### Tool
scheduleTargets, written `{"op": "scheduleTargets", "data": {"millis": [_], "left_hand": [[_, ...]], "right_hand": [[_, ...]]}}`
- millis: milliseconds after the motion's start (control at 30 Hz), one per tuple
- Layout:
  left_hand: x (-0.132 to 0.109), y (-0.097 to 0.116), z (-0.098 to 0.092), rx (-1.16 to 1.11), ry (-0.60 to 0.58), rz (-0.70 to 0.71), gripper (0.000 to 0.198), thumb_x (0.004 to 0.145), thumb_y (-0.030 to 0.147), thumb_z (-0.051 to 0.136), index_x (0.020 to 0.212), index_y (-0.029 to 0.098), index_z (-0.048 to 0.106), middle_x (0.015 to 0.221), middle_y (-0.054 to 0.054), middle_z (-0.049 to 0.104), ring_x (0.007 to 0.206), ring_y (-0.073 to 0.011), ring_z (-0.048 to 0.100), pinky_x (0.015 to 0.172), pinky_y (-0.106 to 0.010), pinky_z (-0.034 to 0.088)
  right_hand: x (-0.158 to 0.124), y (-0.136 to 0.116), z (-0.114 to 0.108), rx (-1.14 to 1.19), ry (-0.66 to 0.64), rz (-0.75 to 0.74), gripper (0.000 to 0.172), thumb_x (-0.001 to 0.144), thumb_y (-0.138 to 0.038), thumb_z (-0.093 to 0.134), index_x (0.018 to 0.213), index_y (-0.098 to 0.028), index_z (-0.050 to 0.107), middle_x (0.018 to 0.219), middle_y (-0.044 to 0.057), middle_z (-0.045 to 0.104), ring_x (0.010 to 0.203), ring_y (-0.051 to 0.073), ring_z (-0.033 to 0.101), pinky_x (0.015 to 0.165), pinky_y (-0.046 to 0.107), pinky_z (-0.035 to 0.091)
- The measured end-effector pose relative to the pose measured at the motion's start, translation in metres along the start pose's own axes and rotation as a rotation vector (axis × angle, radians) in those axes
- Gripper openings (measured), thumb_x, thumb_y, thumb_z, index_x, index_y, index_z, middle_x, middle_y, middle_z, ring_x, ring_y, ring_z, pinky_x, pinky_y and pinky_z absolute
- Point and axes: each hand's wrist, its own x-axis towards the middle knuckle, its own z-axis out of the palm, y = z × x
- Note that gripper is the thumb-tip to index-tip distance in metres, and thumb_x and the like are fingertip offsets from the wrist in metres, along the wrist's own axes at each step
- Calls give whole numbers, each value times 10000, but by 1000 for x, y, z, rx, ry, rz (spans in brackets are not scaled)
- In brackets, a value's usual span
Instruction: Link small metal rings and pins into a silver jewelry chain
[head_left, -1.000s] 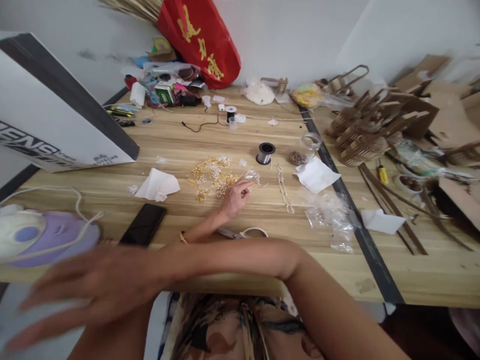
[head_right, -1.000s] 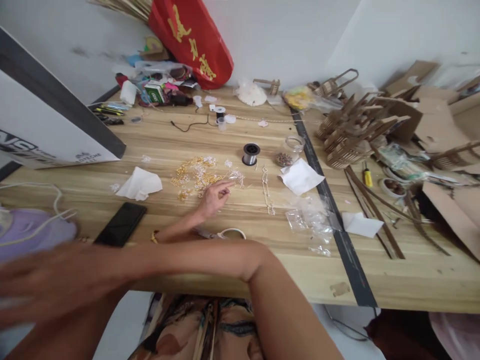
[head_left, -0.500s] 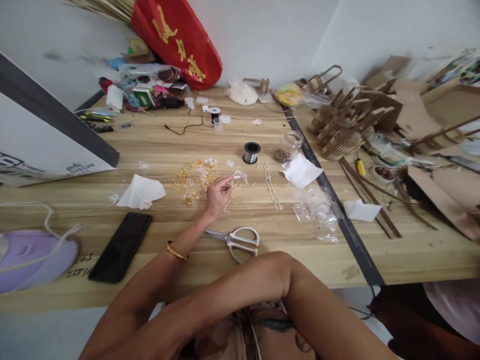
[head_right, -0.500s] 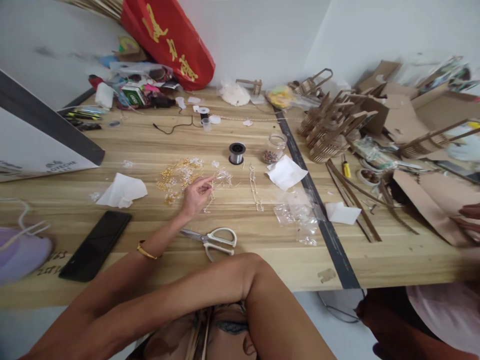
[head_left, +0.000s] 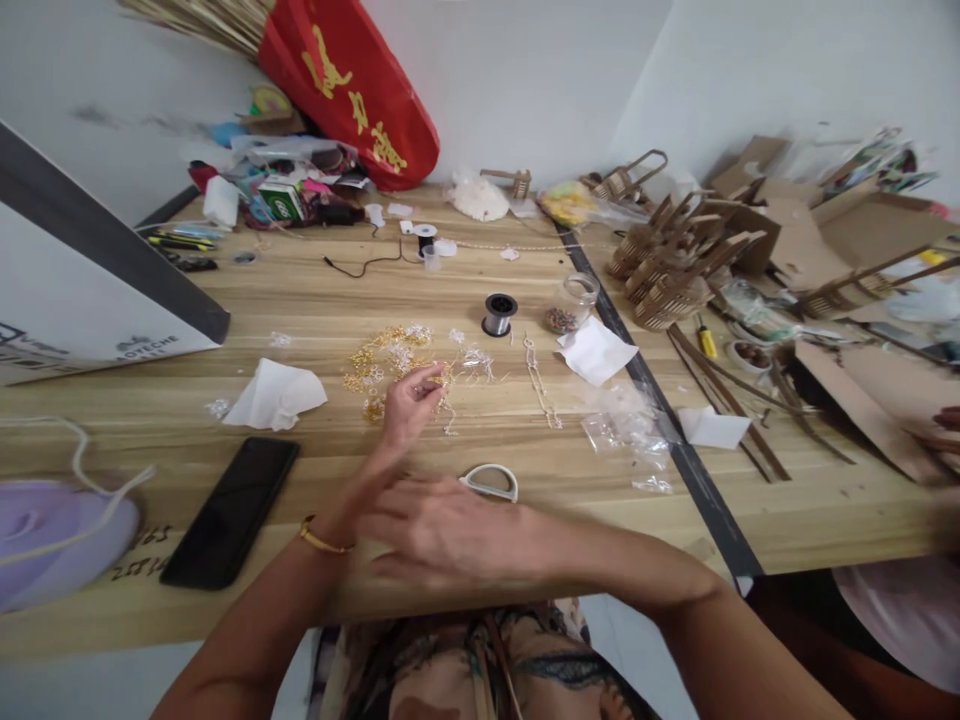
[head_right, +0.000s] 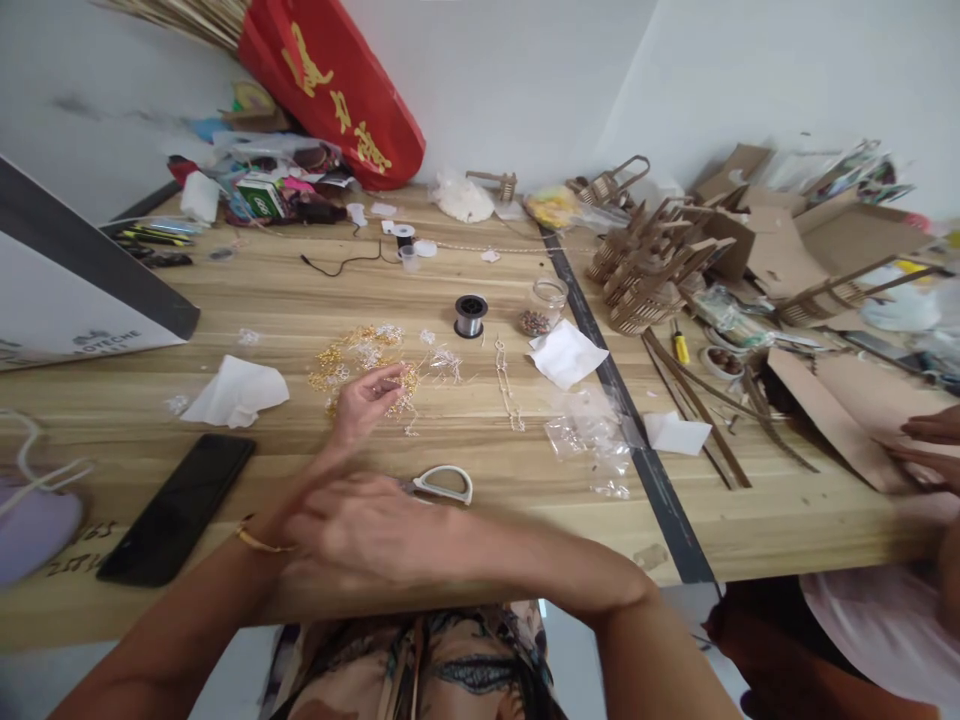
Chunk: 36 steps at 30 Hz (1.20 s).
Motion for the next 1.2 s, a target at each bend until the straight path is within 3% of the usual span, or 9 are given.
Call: {"op": "scheduleTargets", "data": {"millis": [100, 200, 300, 433, 700, 867, 1000, 1200], "left_hand": [[-3, -4, -11, -104, 25, -99, 361, 578, 207, 767, 930, 146, 718, 935, -72, 717, 759, -158, 632, 713, -264, 491], [-3, -10, -17, -239, 11, -140, 335, 564, 218, 784, 884, 139, 723, 886, -69, 724, 794, -172, 645, 782, -303, 496], [-1, -13, -18, -275, 18, -156, 313, 565, 221, 785, 861, 142, 726, 865, -63, 725, 788, -169, 648, 790, -308, 498], [-1, -12, -16, -287, 39, -182, 312, 547, 218, 792, 843, 144, 728, 857, -60, 726, 777, -167, 649, 779, -305, 499], [-3, -6, -22, -451, 88, -252, 278, 496, 170, 800, 762, 148, 726, 750, -22, 718, 695, -132, 645, 709, -265, 504], [-2, -3, -27, -516, 98, -260, 255, 496, 159, 804, 733, 140, 714, 724, -24, 712, 676, -126, 648, 661, -248, 509], [0, -3, -32, -577, 113, -287, 245, 493, 144, 803, 719, 140, 710, 674, -13, 701, 648, -113, 640, 634, -228, 505], [0, -1, -35, -632, 118, -318, 243, 501, 129, 803, 726, 132, 709, 673, -9, 701, 660, -110, 649, 638, -210, 508]], "right_hand": [[-47, 19, -11, -196, -150, 303, 232, 914, -305, 499, 1060, -135, 557, 951, 91, 611, 903, 209, 557, 804, 336, 450], [-78, 25, -5, -267, -196, 465, 237, 893, -247, 532, 1119, -174, 520, 940, 87, 579, 881, 215, 545, 774, 345, 451], [-90, 24, 6, -321, -170, 510, 463, 865, -226, 565, 1295, -201, 396, 1073, 110, 550, 967, 232, 518, 804, 349, 446], [-86, 21, 16, -338, -191, 501, 573, 845, -160, 541, 1367, -210, 310, 1039, 109, 553, 939, 232, 517, 780, 342, 450], [-78, 30, -4, -82, -236, 552, 377, 803, -222, 562, 1176, -227, 512, 891, 59, 574, 732, 177, 559, 610, 255, 438], [-92, 46, -10, 364, -75, 619, 431, 791, -135, 538, 1205, -255, 546, 922, 32, 609, 722, 136, 598, 643, 218, 482], [-101, 54, -6, 606, 62, 751, 442, 816, -163, 532, 1251, -236, 545, 1080, 49, 643, 912, 188, 628, 779, 278, 519], [-106, 55, -1, 662, 251, 802, 532, 774, -161, 594, 1296, -202, 504, 1249, 77, 581, 1092, 219, 585, 919, 326, 494]]}}
